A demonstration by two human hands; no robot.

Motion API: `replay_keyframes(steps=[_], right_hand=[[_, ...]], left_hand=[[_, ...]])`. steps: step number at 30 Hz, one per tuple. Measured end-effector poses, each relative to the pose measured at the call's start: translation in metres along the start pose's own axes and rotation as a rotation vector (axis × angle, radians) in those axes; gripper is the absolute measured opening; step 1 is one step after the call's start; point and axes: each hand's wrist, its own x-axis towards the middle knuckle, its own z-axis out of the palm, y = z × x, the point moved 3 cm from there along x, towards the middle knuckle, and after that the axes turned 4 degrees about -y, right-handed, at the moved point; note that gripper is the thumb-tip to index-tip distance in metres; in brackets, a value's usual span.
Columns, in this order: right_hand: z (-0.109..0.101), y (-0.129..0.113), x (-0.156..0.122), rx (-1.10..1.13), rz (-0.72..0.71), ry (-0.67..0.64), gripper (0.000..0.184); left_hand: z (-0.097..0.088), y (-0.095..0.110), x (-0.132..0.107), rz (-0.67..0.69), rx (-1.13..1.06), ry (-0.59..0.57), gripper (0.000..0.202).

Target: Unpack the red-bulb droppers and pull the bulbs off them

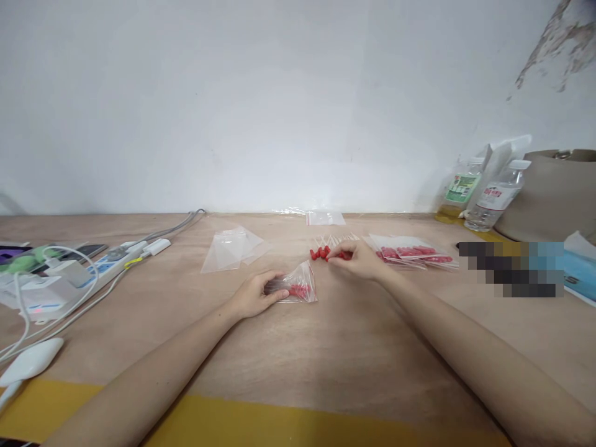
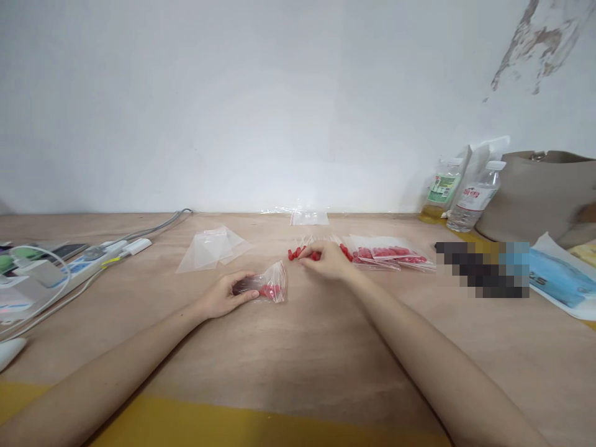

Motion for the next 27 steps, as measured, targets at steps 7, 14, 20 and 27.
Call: replay_keyframes(steps=[7,14,20,27], right_hand=[[0.049,-0.031,-0.009,0.135,-0.16,-0.256,0.018],[0.064,-0.04,-0.012,0.074,-0.154,-0.281,0.022],[0.068,-0.039,-0.012,-0.067,-0.057,-0.185,0.005],[0.058,-0.018,-0.007,0.224,0.167,-0.148,0.014]], left_hand=[[0.003,0.002,0.001,0.05,-0.032,-0.034,0.043],[0.005,0.003,0.003,0.018,0.02,0.025,0.041],[0.008,0.0,0.004,0.044,0.001,-0.013,0.043],[-0.002,0.005,0.0,0.095,0.085,-0.193,0.057]])
